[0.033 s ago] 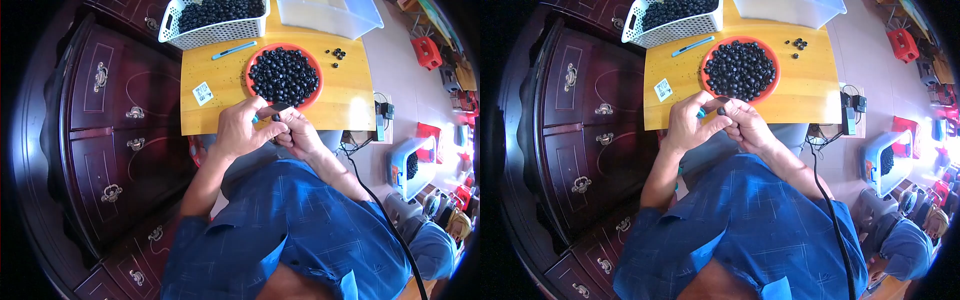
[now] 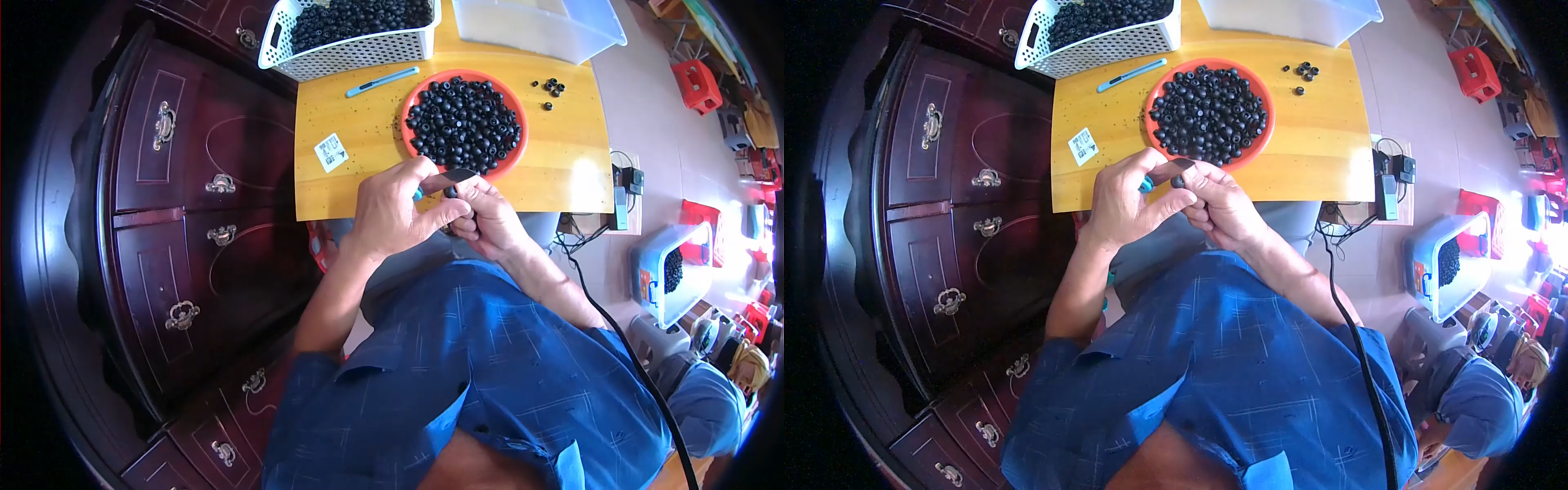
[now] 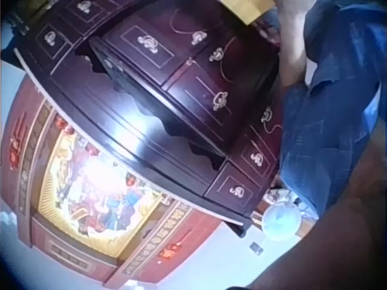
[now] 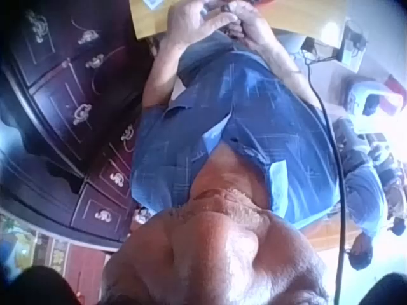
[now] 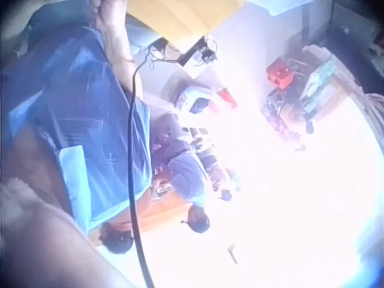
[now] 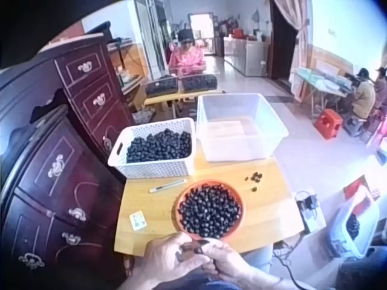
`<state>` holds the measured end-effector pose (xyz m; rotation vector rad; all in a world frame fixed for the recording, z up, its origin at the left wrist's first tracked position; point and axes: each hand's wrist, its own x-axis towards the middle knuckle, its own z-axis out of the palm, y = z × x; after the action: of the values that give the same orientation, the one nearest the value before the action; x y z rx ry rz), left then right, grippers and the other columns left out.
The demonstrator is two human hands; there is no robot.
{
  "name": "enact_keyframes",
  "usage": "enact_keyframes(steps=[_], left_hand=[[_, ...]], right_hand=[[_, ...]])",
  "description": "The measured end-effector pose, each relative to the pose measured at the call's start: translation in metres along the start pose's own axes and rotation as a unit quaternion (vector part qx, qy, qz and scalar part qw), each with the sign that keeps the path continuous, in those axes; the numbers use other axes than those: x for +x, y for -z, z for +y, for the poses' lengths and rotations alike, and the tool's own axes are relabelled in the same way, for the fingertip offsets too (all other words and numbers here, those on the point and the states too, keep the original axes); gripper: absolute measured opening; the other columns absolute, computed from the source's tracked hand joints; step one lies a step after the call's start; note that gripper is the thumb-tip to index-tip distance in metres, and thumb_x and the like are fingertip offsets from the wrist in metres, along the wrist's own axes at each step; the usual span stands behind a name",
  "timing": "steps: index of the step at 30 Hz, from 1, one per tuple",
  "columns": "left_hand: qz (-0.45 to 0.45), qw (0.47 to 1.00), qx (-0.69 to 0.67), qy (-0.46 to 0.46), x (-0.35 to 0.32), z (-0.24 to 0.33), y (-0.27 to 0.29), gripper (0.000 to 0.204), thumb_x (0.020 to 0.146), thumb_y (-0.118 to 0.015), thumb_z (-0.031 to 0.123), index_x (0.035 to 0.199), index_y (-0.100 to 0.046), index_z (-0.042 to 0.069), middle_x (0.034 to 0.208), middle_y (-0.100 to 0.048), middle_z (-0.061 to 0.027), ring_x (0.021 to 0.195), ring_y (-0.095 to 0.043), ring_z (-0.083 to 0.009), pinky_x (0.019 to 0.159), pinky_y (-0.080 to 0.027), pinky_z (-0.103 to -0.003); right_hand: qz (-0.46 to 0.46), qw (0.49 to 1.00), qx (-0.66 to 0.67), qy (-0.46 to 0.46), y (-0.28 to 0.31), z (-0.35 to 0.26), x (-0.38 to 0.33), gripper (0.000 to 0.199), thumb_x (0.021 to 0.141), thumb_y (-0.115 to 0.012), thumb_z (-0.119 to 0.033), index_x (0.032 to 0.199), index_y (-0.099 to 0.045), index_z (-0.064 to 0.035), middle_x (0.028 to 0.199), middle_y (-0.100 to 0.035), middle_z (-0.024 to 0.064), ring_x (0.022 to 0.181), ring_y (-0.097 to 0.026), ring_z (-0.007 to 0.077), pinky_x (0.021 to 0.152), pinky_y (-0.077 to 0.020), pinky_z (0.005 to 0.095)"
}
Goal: The person trims small black round parts with a small handheld blade.
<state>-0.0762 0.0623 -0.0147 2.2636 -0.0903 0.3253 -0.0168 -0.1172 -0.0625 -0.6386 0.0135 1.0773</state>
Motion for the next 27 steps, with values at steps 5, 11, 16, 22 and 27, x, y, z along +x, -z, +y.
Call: enact_keyframes(steps=[5, 11, 16, 22, 27], left_hand=[[0.003, 0.999, 0.034, -0.014, 0.000, -0.002, -0.002, 0.049, 0.087, -0.080, 0.052, 0.087, -0.062, 0.006, 0.073, -0.064, -0.0095, 0.066, -0.068, -0.0313, 0.057, -0.050, -0.042], [0.008, 0.997, 0.071, -0.030, 0.000, -0.004, -0.006, 0.047, 0.091, -0.076, 0.052, 0.083, -0.064, 0.006, 0.073, -0.066, -0.0095, 0.065, -0.069, -0.0310, 0.056, -0.052, -0.042], [0.009, 0.997, 0.068, -0.026, -0.003, -0.011, -0.012, 0.048, 0.090, -0.075, 0.052, 0.082, -0.064, 0.006, 0.073, -0.068, -0.0094, 0.064, -0.069, -0.0307, 0.055, -0.052, -0.043], [-0.004, 0.995, 0.099, -0.033, 0.002, -0.007, -0.007, 0.047, 0.089, -0.078, 0.050, 0.081, -0.062, 0.007, 0.075, -0.070, -0.0085, 0.065, -0.070, -0.0303, 0.055, -0.053, -0.042], [0.017, 0.996, 0.075, -0.041, 0.008, -0.004, -0.003, 0.047, 0.088, -0.079, 0.051, 0.083, -0.062, 0.007, 0.075, -0.070, -0.0067, 0.066, -0.071, -0.0302, 0.057, -0.053, -0.042]], right_hand=[[-0.029, 0.999, -0.017, 0.019, 0.000, 0.000, 0.000, 0.041, 0.108, -0.058, -0.032, 0.130, -0.064, 0.0024, 0.074, -0.050, -0.0066, 0.058, -0.037, 0.0012, 0.047, -0.0288, 0.0169], [-0.043, 0.999, 0.007, 0.023, 0.001, -0.001, 0.000, 0.034, 0.109, -0.057, -0.027, 0.125, -0.065, 0.0024, 0.073, -0.048, -0.0067, 0.058, -0.038, 0.0014, 0.048, -0.0298, 0.0164], [-0.007, 1.000, 0.003, 0.024, 0.004, 0.001, 0.003, 0.027, 0.108, -0.056, -0.020, 0.120, -0.066, 0.0014, 0.072, -0.046, -0.0069, 0.058, -0.039, 0.0015, 0.048, -0.0298, 0.0165], [0.011, 1.000, -0.005, 0.019, -0.001, 0.000, 0.002, 0.028, 0.108, -0.053, -0.021, 0.123, -0.065, 0.0001, 0.071, -0.042, -0.0082, 0.058, -0.037, 0.0011, 0.048, -0.0286, 0.0164], [-0.017, 0.999, -0.006, 0.027, -0.001, 0.001, 0.003, 0.032, 0.108, -0.053, -0.023, 0.127, -0.064, -0.0002, 0.071, -0.039, -0.0088, 0.057, -0.036, 0.0006, 0.048, -0.0277, 0.0162]])
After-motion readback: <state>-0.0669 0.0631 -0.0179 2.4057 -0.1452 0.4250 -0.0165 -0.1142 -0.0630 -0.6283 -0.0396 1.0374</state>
